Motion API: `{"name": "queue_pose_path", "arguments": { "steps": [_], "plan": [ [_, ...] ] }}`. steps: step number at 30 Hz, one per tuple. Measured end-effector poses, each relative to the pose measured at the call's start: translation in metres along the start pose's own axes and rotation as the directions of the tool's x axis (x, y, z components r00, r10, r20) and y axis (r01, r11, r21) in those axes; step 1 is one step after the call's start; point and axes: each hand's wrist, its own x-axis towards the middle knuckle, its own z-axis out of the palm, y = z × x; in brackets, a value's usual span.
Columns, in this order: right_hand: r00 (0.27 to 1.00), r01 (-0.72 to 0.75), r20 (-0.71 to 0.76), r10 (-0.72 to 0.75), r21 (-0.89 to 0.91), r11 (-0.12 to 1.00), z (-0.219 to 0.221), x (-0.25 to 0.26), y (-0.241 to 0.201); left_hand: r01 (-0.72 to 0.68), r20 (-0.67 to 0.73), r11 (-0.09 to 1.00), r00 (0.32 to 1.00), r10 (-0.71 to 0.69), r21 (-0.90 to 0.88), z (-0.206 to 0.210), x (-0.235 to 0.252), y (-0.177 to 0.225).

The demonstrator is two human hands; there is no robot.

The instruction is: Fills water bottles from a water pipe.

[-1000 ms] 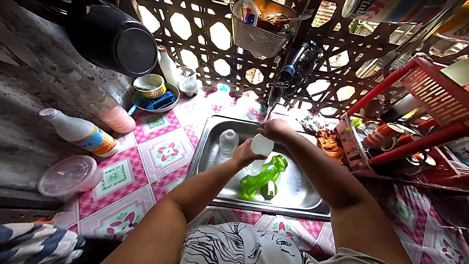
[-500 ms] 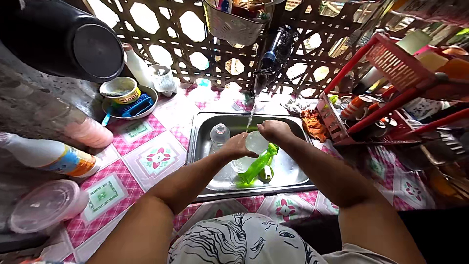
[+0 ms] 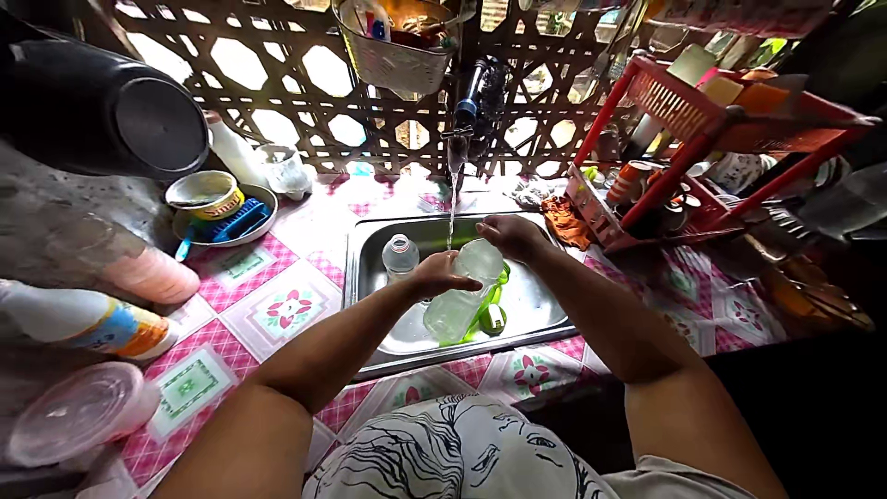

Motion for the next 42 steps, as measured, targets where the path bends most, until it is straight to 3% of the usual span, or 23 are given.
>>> {"name": "queue_pose_path", "arguments": {
  "steps": [4, 8, 11, 15, 17, 19, 22, 24, 27, 30, 31, 33, 34, 35, 37, 38, 40, 42],
  "plan": [
    [0.985, -0.098, 0.151, 0.09, 0.051, 0.994, 0.002, 0.031, -0.007, 0.146, -0.211, 0.938, 0.974, -0.082, 0.313, 0.006, -0.002, 0.006],
    [0.959, -0.237, 0.183, 0.217, 0.1, 0.966, 0.004, 0.065, -0.01, 0.307, -0.321, 0.874, 0.928, -0.187, 0.377, 0.002, 0.006, 0.016],
    [0.953, -0.275, 0.151, 0.263, 0.063, 0.959, 0.0, 0.088, -0.023, 0.273, -0.322, 0.942, 0.925, -0.2, 0.197, -0.011, 0.014, 0.005],
    [0.991, -0.053, 0.132, 0.031, 0.171, 0.984, 0.011, 0.129, -0.011, 0.142, -0.296, 0.951, 0.929, -0.224, -0.273, -0.026, 0.019, -0.022],
    [0.992, -0.045, 0.126, -0.006, 0.397, 0.917, 0.01, 0.133, -0.021, 0.057, -0.262, 0.815, 0.932, -0.25, -0.577, -0.023, 0.01, -0.022],
    [0.995, -0.019, 0.086, -0.042, 0.608, 0.794, 0.013, 0.131, -0.025, -0.066, -0.22, 0.581, 0.955, -0.199, -0.811, -0.013, -0.004, -0.012],
    [0.991, 0.044, 0.05, -0.12, 0.737, 0.674, 0.018, 0.14, -0.012, -0.294, -0.264, 0.219, 0.952, 0.154, -0.93, -0.001, 0.013, -0.033],
    [0.983, 0.089, 0.039, -0.179, 0.75, 0.656, 0.022, 0.146, -0.001, -0.312, -0.269, 0.122, 0.922, 0.28, -0.942, 0.003, 0.03, -0.052],
    [0.962, 0.156, 0.017, -0.272, 0.784, 0.601, 0.03, 0.142, 0.009, -0.316, -0.273, 0.207, 0.938, 0.211, -0.926, 0.012, 0.045, -0.081],
    [0.941, 0.196, 0.066, -0.331, 0.689, 0.698, 0.028, 0.142, 0.018, -0.283, -0.224, 0.198, 0.935, 0.273, -0.939, 0.013, 0.044, -0.083],
    [0.939, 0.214, 0.086, -0.332, 0.61, 0.763, 0.027, 0.144, 0.021, -0.291, -0.241, 0.26, 0.948, 0.208, -0.921, 0.012, 0.038, -0.071],
    [0.958, 0.158, 0.173, -0.228, 0.344, 0.925, 0.023, 0.147, 0.021, -0.175, -0.263, 0.614, 0.963, -0.055, -0.769, 0.006, 0.034, -0.047],
    [0.97, 0.069, 0.217, -0.105, 0.167, 0.984, 0.019, 0.146, 0.014, -0.042, -0.287, 0.798, 0.943, -0.166, -0.602, 0.002, 0.042, -0.043],
    [0.966, -0.036, 0.255, 0.037, -0.008, 0.999, 0.013, 0.141, 0.002, 0.107, -0.308, 0.915, 0.921, -0.239, -0.388, 0.0, 0.05, -0.041],
    [0.935, -0.157, 0.282, 0.218, -0.223, 0.962, 0.011, 0.132, -0.016, 0.271, -0.329, 0.96, 0.902, -0.281, -0.074, 0.004, 0.058, -0.042],
    [0.933, -0.154, 0.285, 0.219, -0.234, 0.96, 0.01, 0.13, -0.015, 0.256, -0.334, 0.965, 0.907, -0.258, -0.05, 0.006, 0.06, -0.046],
    [0.953, -0.028, 0.296, 0.064, -0.125, 0.992, 0.006, 0.136, 0.003, 0.122, -0.312, 0.971, 0.932, -0.184, -0.208, 0.005, 0.063, -0.056],
    [0.934, 0.25, 0.254, -0.25, 0.035, 0.968, 0.011, 0.142, 0.035, -0.015, -0.237, 0.871, 0.964, -0.117, -0.491, 0.005, 0.058, -0.06]
  ]
}}
